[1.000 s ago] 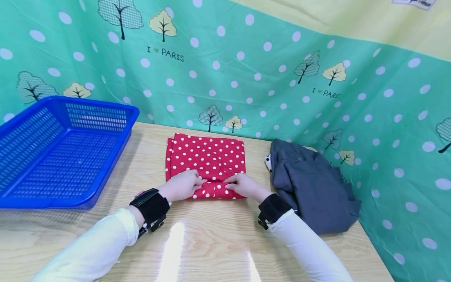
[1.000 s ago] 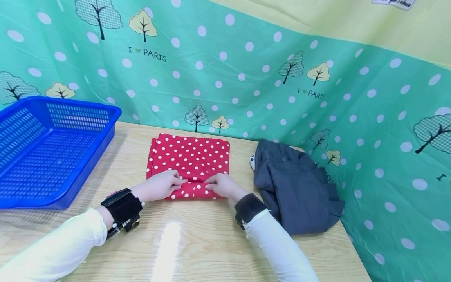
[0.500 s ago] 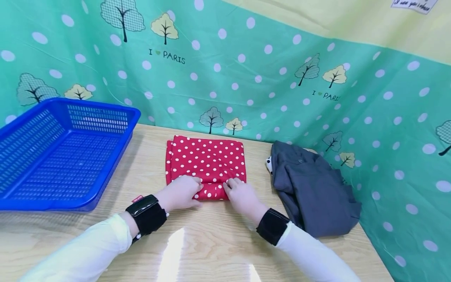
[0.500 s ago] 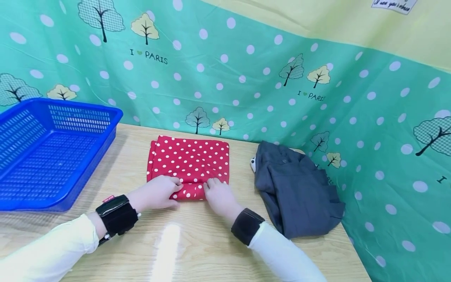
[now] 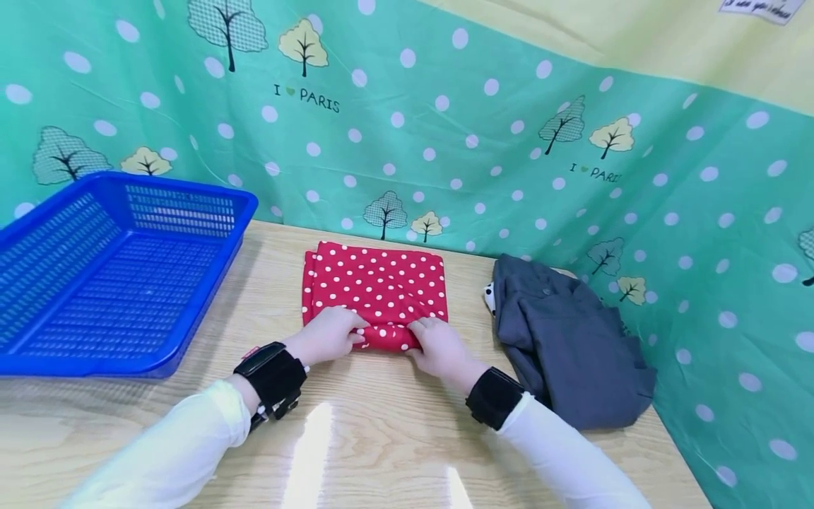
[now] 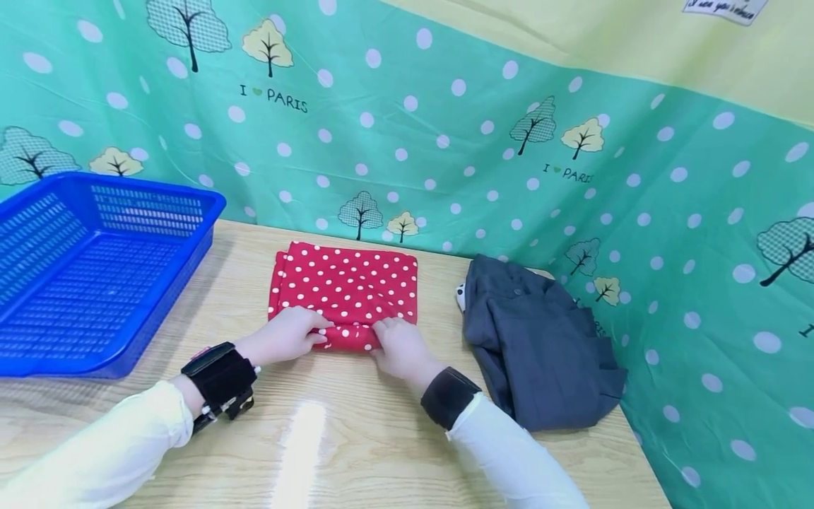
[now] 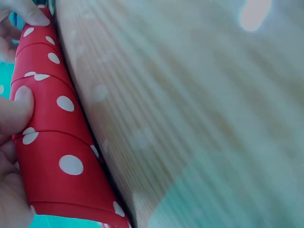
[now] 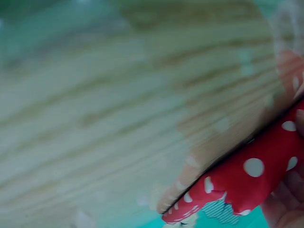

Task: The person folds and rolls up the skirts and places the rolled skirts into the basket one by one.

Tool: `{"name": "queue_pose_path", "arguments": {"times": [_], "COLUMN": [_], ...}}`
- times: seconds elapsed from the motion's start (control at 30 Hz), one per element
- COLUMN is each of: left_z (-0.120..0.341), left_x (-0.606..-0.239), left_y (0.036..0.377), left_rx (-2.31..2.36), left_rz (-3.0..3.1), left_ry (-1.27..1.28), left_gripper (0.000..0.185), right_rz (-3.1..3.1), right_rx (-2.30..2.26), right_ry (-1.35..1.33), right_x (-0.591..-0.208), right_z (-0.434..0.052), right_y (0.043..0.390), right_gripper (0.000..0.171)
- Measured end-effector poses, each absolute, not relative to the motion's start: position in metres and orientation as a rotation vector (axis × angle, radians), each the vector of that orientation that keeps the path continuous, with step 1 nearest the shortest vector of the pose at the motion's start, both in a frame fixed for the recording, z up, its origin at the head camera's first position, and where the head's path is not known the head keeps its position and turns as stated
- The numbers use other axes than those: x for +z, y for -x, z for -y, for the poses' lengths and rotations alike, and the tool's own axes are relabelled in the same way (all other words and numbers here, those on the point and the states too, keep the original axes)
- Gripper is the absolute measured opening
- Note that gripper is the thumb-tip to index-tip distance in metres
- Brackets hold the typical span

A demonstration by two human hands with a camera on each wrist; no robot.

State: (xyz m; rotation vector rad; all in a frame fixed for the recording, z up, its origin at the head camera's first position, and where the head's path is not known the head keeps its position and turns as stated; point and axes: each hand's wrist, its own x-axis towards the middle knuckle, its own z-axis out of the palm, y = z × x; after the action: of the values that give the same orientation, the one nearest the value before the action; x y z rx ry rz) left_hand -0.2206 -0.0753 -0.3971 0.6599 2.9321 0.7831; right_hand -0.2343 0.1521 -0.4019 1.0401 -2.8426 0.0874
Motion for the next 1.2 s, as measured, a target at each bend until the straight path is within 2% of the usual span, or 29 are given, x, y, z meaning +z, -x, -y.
{"name": "queue_pose_path", "arguments": {"times": [0.23, 0.47, 0.9, 1.2], "left_z": [0.078, 0.081, 0.074, 0.070], "left_x": [-0.396, -0.394, -0.396, -0.391], "left_y": [0.232, 0.236, 0.232, 0.229], "left_rx": [0.868, 0.792, 0.473, 0.322], "left_rz": [-2.849, -2.821, -2.955, -3.145], "left_ry": [-0.553, -0.577, -0.549, -0.654], "left_gripper": [0.034, 0.038, 0.042, 0.016], "right_rz": [2.960, 3.103, 3.336, 3.541], "right_rx": [0.477, 0.747, 0.804, 0.762], "right_ry": [-0.954, -0.766, -0.577, -0.410], "right_x": [-0.398, -0.399, -0.396, -0.387], "right_z": [-0.157, -0.158, -0.160, -0.158], "right_y": [0.245, 0.254, 0.270, 0.279], "right_gripper": [0.036, 0.032, 0.047, 0.057]}}
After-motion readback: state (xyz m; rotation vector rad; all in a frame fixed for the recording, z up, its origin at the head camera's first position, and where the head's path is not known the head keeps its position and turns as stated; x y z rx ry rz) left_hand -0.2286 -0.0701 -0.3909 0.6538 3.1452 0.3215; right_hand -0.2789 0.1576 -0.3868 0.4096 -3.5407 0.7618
